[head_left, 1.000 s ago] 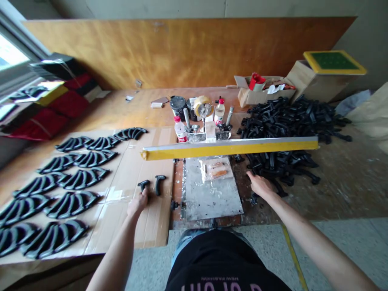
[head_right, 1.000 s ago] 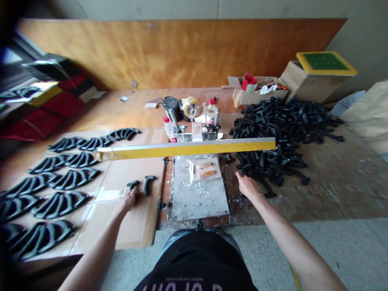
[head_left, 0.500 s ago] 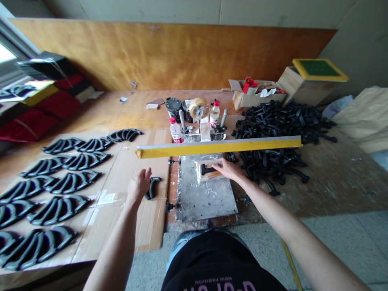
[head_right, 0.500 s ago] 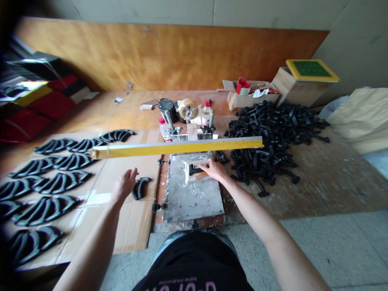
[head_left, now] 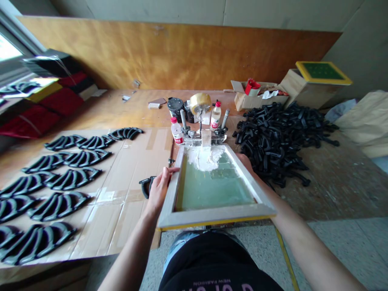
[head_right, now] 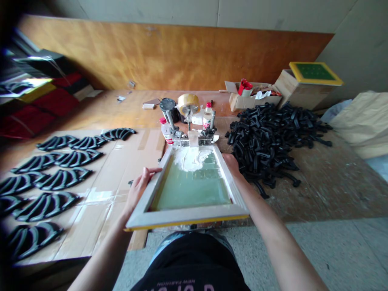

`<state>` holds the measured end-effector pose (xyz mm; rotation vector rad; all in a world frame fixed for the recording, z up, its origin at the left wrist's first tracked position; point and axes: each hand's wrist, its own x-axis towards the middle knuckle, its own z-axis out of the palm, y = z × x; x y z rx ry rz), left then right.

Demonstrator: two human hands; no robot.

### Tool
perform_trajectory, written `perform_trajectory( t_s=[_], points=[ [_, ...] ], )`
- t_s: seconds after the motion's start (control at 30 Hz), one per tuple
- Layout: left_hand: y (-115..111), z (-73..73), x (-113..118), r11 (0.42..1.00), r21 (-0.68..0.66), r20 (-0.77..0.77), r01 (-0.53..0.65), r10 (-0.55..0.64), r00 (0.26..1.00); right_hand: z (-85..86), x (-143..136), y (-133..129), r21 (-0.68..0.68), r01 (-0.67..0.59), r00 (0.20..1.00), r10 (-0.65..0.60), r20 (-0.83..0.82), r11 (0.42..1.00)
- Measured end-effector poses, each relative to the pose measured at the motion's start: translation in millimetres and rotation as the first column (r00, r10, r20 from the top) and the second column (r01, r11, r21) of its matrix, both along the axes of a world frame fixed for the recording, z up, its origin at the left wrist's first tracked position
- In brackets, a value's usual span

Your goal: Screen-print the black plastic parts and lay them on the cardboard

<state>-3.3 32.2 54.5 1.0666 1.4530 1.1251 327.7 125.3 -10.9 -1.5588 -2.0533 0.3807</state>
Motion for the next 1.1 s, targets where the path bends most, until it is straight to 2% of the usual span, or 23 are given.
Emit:
perform_trajectory(
  t_s=[0.07,0.13,0.2,0.27,0.37,0.43,0.53,0.6,0.67,0.77,0.83,0.9,0.93,1.0,1.1],
  points=[
    [-13,-24.5,-1,0.995,-0.098,-0.003,0.027,-0.027,1.000,14.6,7,14,0.083,0.161,0.987,-0.159,-0.033,0.983],
    [-20,-48.3,2,0.987,-0.155,0.013,0.029,-0.028,1.000,26.9,-9,29,0.198,0.183,0.983,-0.182,-0.021,0.963],
    [-21,-67.5,6,0.982,-0.190,-0.024,0.001,-0.006,1.000,34.1,-40,42,0.235,0.020,0.997,-0.037,0.066,0.972],
    [-19,-80.4,7,0.980,-0.199,-0.079,-0.024,0.008,0.997,34.6,-70,49,0.142,-0.135,0.976,0.107,0.188,0.981],
    [-18,-89.6,6,0.979,-0.202,-0.093,-0.028,0.009,0.996,26.5,-90,38,-0.021,-0.230,0.924,0.225,0.308,0.973],
    [-18,-91.5,4,0.978,-0.208,-0.087,-0.022,0.004,0.996,22.4,-83,19,-0.051,-0.348,0.878,0.344,0.332,0.936],
    [-19,-92.0,3,0.979,-0.201,-0.128,-0.022,-0.004,0.992,26.7,-63,-2,-0.078,-0.581,0.757,0.573,0.314,0.810],
    [-20,-92.6,3,0.981,-0.196,-0.147,-0.013,-0.016,0.989,32.2,-56,-6,-0.108,-0.633,0.720,0.634,0.283,0.767],
    [-20,-94.1,2,0.981,-0.193,-0.115,0.006,-0.029,0.993,32.7,-57,-4,-0.086,-0.593,0.762,0.593,0.260,0.801],
    [-20,-97.2,1,0.980,-0.197,-0.053,0.036,-0.047,0.997,21.5,-65,-9,0.014,-0.533,0.817,0.511,0.268,0.846],
    [-20,-97.6,1,0.978,-0.205,-0.043,0.048,-0.059,0.997,14.0,-66,-17,0.032,-0.557,0.800,0.527,0.286,0.830],
    [-20,-94.2,1,0.977,-0.208,-0.037,0.048,-0.057,0.998,14.1,-65,-21,0.001,-0.589,0.775,0.565,0.282,0.808],
    [-20,-90.6,1,0.977,-0.207,-0.033,0.044,-0.052,0.998,17.8,-65,-19,-0.013,-0.582,0.782,0.564,0.267,0.813],
    [-19,-78.6,1,0.978,-0.204,-0.021,0.043,-0.048,0.999,30.3,-69,-4,-0.015,-0.509,0.838,0.499,0.220,0.861],
    [-18,-49.3,-1,0.982,-0.185,0.002,0.044,-0.044,0.999,53.6,-76,36,0.005,-0.317,0.936,0.312,0.160,0.948]
  ],
)
